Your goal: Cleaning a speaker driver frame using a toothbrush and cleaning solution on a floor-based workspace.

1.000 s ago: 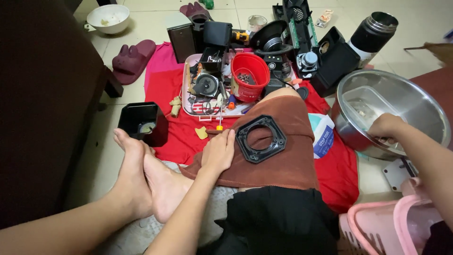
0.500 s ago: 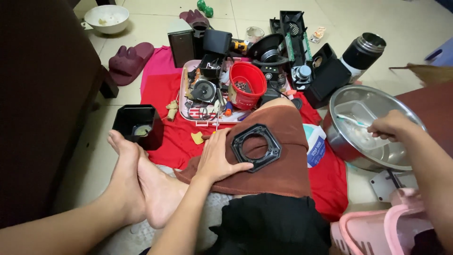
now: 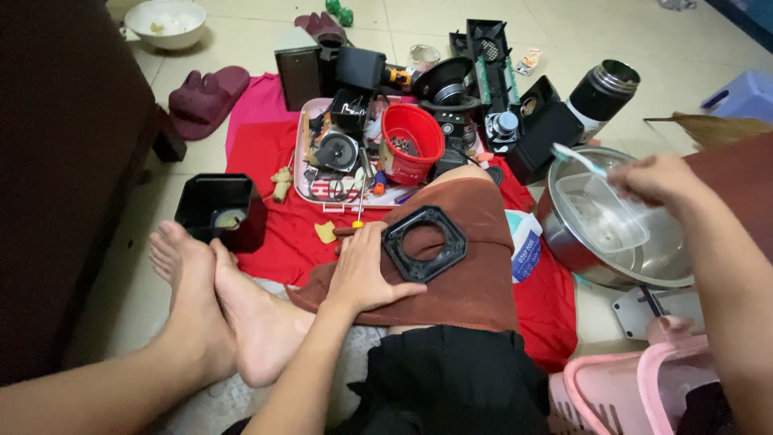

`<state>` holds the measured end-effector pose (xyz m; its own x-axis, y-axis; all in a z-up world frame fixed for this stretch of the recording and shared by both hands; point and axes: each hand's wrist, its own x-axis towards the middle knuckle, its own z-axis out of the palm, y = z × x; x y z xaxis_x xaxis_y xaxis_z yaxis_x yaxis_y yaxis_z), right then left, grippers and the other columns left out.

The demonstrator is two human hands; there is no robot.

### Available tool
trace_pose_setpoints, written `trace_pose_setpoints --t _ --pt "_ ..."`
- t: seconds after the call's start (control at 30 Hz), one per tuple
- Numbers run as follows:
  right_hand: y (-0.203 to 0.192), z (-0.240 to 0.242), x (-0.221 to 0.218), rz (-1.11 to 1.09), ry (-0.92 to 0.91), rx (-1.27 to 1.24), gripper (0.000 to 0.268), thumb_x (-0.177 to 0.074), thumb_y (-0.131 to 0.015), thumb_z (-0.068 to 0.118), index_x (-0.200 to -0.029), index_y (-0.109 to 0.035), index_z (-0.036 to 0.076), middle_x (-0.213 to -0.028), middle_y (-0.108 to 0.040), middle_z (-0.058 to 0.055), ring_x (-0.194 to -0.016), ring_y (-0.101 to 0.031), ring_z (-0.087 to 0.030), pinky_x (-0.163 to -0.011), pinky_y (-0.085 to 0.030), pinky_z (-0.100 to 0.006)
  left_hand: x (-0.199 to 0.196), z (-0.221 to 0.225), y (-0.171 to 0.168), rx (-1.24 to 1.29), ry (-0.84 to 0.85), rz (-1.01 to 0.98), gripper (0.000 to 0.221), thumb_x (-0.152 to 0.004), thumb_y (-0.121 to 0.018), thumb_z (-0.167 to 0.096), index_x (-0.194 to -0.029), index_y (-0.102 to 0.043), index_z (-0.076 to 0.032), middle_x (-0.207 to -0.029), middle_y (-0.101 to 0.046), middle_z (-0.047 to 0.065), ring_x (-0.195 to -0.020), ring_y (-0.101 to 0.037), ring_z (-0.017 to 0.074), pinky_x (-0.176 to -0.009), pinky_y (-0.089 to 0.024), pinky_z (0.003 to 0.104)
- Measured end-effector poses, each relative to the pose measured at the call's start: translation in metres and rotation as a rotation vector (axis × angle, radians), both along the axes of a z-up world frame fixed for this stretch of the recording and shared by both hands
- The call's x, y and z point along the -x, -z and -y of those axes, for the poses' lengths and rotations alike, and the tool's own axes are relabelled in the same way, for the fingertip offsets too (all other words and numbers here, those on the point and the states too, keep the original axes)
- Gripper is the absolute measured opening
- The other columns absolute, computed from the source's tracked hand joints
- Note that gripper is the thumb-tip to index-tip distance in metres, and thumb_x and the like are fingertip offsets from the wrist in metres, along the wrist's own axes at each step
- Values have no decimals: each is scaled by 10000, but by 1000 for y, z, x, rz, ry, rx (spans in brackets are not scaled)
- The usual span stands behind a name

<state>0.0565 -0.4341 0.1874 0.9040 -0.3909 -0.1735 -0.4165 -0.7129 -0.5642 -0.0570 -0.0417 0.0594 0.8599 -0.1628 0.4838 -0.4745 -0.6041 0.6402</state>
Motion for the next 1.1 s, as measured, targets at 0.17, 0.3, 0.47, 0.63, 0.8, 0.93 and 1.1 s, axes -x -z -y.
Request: trace_pose_setpoints --t 0.17,0.3,0.47,0.63,0.8,0.93,1.1 --pt "-28 -75 -10 -72 -281 -224 168 -855 -599 122 -912 -649 -28 -676 -549 -134 -527 -422 -156 -408 -286 -261 0 -2 10 -40 -75 -134 938 -462 -781 -544 -1124 -439 26 -1061 -523 164 -959 -527 331 -873 -363 429" --pt "-28 -131 -16 -252 -451 -218 199 -791 -661 141 -860 -699 -42 -644 -554 -132 -479 -379 -151 -393 -237 -234 0 -8 30 -197 -205 -369 1043 -442 -706 -705 -1114 -458 53 -1087 -535 185 -987 -524 341 -850 -383 447" --pt "1 -154 -40 -401 -639 -363 168 -767 -627 -28 -912 -694 -79 -693 -602 -168 -518 -410 -154 -436 -274 -239 4 -17 29 -178 -215 -368 872 -501 -698 -659 -1022 -525 18 -1049 -561 160 -968 -527 324 -873 -364 433" --pt "18 -169 -42 -421 -685 -378 195 -765 -594 -61 -940 -675 -94 -753 -621 -200 -606 -487 -202 -524 -347 -269 0 -32 33 120 -239 -380 690 -527 -726 -487 -1014 -579 -21 -999 -624 134 -922 -589 294 -800 -460 354" --pt "86 -157 -61 -83 -589 -862 134 -807 -591 73 -923 -595 7 -790 -586 -86 -538 -443 -84 -483 -342 -168 -4 -48 46 -60 -652 -465 307 -690 -620 -347 -776 -619 -52 -806 -616 124 -738 -581 341 -664 -458 445" --pt "122 -154 -62 87 -465 -1252 77 -789 -641 95 -813 -576 60 -712 -548 -26 -516 -411 -31 -506 -338 -121 -2 -45 42 -106 -657 -459 272 -742 -556 -269 -747 -607 -2 -753 -610 176 -673 -570 383 -622 -452 471" --pt "103 -173 -30 327 -319 -1162 192 -865 -637 290 -862 -585 106 -699 -534 15 -504 -383 -46 -524 -349 -155 -7 -36 44 -88 -559 -513 272 -808 -467 -222 -729 -606 -2 -723 -620 180 -661 -572 389 -620 -452 468"
